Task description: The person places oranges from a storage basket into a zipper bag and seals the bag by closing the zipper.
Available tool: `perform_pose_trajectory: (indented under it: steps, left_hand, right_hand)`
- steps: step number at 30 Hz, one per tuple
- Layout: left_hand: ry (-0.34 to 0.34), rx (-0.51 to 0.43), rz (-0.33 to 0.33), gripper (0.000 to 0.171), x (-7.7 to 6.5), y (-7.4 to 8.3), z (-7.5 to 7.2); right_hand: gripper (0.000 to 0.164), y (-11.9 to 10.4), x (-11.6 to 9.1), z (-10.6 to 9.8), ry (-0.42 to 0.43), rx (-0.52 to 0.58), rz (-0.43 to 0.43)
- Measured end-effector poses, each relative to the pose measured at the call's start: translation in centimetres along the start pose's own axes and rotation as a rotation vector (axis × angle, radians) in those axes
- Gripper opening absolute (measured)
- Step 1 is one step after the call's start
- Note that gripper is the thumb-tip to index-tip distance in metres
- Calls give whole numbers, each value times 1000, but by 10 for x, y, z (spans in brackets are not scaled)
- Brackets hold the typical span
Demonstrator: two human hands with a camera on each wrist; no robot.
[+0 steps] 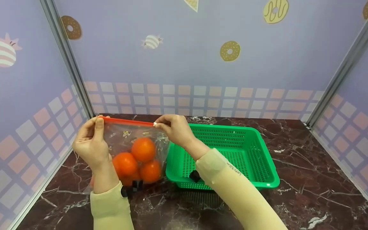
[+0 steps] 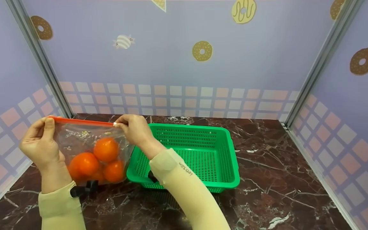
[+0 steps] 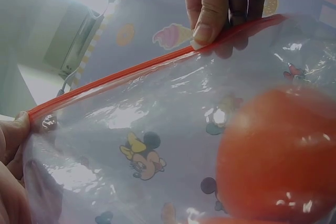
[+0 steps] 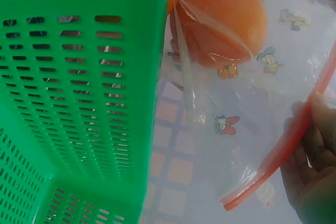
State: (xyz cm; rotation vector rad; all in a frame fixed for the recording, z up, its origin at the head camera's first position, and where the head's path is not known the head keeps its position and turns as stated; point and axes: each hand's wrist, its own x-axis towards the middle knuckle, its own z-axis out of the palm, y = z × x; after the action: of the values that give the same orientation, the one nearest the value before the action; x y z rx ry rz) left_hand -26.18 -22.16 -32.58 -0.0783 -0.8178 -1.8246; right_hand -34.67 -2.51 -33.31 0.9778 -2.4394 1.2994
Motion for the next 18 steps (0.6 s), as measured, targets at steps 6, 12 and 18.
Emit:
perform_pose_trajectory:
  steps: [6,12,18]
  left_hand:
    - [11,40,14,9,0,0,0]
    - [12,31,17,11,0,1,-1]
    - [10,33,16,11,1,0,-1]
  right_hand:
    - [17,5,-1,-3,-16,3,23]
    - [18,11,-2,-8,-27,-12,21]
    - [18,15,-3,-11,-39,4,35]
